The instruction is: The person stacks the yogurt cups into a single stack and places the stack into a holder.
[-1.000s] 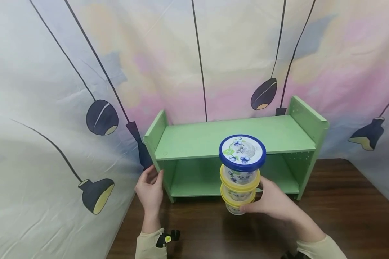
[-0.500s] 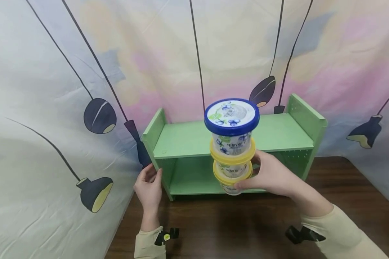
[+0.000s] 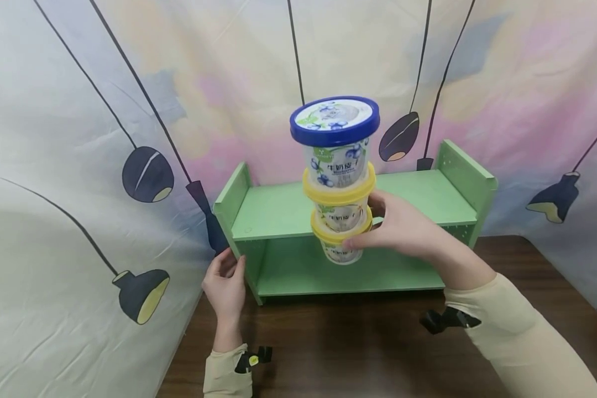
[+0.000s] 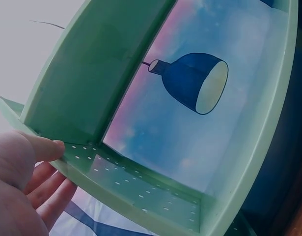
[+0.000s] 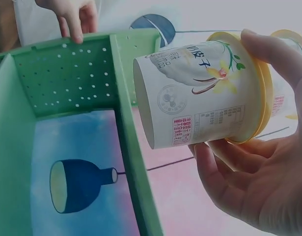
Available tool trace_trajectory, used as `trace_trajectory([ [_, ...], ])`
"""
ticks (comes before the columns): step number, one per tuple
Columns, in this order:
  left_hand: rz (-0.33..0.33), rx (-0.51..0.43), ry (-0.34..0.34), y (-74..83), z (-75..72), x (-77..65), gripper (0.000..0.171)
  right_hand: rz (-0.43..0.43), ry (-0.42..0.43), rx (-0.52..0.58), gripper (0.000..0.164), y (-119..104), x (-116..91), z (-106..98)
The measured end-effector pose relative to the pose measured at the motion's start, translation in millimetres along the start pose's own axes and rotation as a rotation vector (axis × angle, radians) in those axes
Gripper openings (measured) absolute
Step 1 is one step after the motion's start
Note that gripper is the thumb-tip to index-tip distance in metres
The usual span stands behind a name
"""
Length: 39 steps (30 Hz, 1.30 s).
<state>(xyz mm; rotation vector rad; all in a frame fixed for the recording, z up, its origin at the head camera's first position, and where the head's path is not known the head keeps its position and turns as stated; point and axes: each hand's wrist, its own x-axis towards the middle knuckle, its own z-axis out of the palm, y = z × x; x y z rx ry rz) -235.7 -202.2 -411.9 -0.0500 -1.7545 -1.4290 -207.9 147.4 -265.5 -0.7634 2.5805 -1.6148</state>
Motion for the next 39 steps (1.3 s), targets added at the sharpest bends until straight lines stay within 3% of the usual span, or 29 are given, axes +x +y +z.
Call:
trace_trajectory([
  [9, -0.004, 0.004, -0.001, -0.1, -0.1, -0.2, 0.029, 0.001, 0.038, -0.047, 0.078, 1, 18, -14],
  [16, 0.005, 0.014, 0.007, -33.4, 3.8, 1.9, 0.032, 0.078, 0.049, -0.005, 0.076, 13, 30, -19],
  [20, 0.009, -0.001, -0.007, -42.7, 3.0, 2.0, 0.031, 0.088, 0.047, 0.002, 0.076, 17, 37, -20],
  [30, 0.006, -0.029, -0.04, -44.7, 1.1, 1.0, 0.03, 0.07, 0.003, 0.16, 0.078, 32, 55, -15],
  [39, 0.014, -0.023, -0.017, -46.6, 4.3, -0.2, 0.032, 0.054, 0.076, 0.204, 0.081, 44, 57, -10],
])
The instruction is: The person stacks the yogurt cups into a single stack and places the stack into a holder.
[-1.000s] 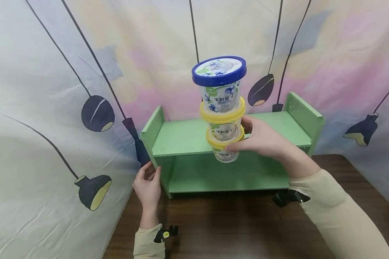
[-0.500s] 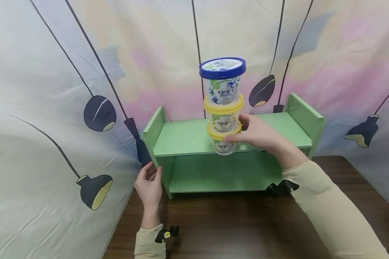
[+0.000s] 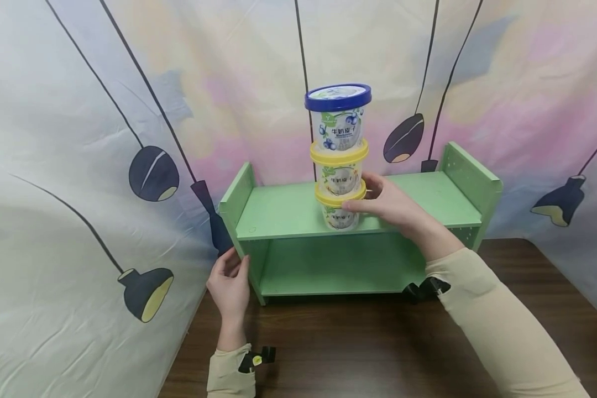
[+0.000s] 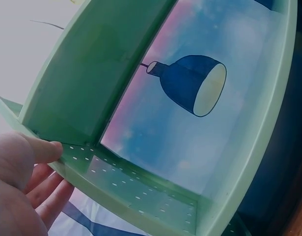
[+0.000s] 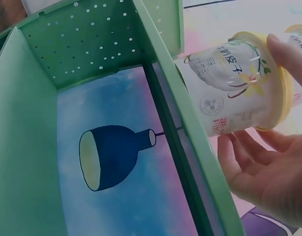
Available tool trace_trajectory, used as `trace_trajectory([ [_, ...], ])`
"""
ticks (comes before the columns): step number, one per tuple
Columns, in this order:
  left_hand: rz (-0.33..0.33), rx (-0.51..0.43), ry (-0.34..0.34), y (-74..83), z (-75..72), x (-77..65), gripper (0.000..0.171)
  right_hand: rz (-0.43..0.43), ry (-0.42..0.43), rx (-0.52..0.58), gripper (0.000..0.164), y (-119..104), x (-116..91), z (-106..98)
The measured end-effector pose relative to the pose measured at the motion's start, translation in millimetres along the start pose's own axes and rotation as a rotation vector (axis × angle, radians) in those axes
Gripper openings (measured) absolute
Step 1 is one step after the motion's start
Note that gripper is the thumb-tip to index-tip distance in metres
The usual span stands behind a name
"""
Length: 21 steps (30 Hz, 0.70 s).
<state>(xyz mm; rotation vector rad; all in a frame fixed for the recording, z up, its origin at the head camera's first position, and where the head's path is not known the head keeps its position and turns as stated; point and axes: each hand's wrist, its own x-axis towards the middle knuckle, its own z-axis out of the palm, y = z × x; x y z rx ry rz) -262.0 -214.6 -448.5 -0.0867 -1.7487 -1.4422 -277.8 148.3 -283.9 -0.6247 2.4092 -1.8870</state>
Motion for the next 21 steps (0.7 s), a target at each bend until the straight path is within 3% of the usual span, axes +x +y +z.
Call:
trace_trajectory([
  [7, 0.033, 0.014, 0.015, 36.5, 2.5, -4.4, 0.029, 0.022, 0.104, 0.035, 0.088, 1, 0, 5],
  [11, 0.034, 0.002, 0.014, 36.0, 3.0, -4.8, 0.029, 0.051, 0.148, 0.08, 0.095, 2, 0, 6],
  [21, 0.045, -0.002, 0.022, 31.1, 2.6, -4.4, 0.029, 0.028, 0.177, 0.082, 0.087, 5, 2, 9],
])
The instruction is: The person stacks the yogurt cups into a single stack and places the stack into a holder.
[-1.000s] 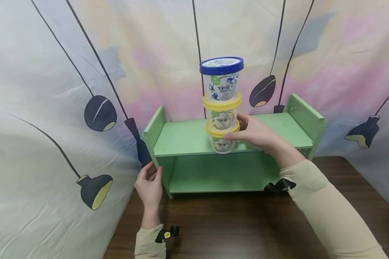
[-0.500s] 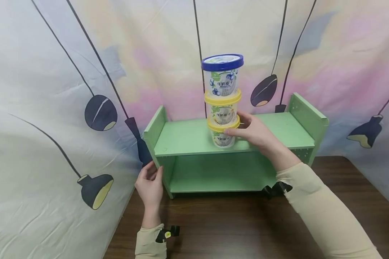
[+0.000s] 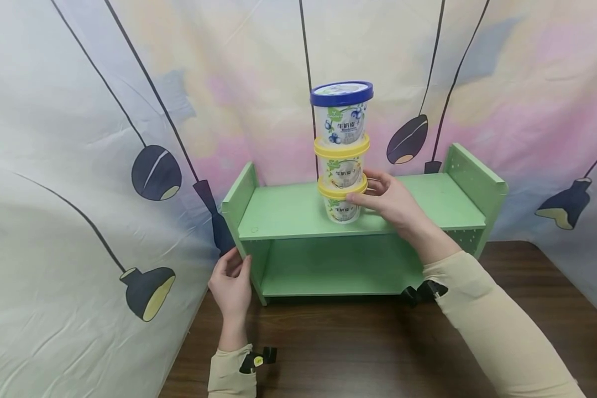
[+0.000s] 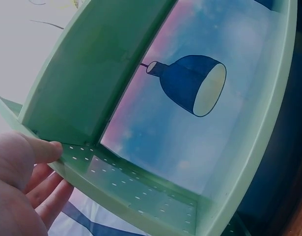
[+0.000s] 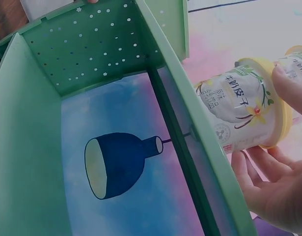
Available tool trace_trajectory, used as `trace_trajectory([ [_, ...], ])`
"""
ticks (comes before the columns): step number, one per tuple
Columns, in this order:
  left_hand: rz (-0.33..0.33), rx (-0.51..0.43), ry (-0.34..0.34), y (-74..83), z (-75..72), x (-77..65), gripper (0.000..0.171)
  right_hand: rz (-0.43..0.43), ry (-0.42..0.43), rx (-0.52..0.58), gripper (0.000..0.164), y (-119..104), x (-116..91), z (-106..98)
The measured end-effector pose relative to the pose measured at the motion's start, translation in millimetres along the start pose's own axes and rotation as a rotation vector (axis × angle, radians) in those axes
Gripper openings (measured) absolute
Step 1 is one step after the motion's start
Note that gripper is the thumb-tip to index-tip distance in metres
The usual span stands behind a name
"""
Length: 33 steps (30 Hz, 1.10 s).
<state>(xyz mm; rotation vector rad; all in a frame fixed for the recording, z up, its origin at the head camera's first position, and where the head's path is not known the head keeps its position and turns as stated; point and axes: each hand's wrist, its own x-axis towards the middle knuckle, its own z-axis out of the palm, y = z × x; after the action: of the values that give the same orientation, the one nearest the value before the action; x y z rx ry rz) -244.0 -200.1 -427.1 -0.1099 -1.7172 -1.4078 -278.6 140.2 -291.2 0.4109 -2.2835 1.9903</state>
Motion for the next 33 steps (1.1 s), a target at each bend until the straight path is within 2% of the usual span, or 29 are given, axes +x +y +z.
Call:
trace_trajectory([
  [6, 0.004, -0.005, -0.004, 1.3, 0.2, 1.2, 0.029, 0.002, 0.026, -0.011, 0.087, 0, 0, 1],
  [33, -0.016, 0.019, 0.008, 0.5, -8.0, 0.5, 0.029, -0.008, 0.023, 0.016, 0.088, 12, 4, 16],
])
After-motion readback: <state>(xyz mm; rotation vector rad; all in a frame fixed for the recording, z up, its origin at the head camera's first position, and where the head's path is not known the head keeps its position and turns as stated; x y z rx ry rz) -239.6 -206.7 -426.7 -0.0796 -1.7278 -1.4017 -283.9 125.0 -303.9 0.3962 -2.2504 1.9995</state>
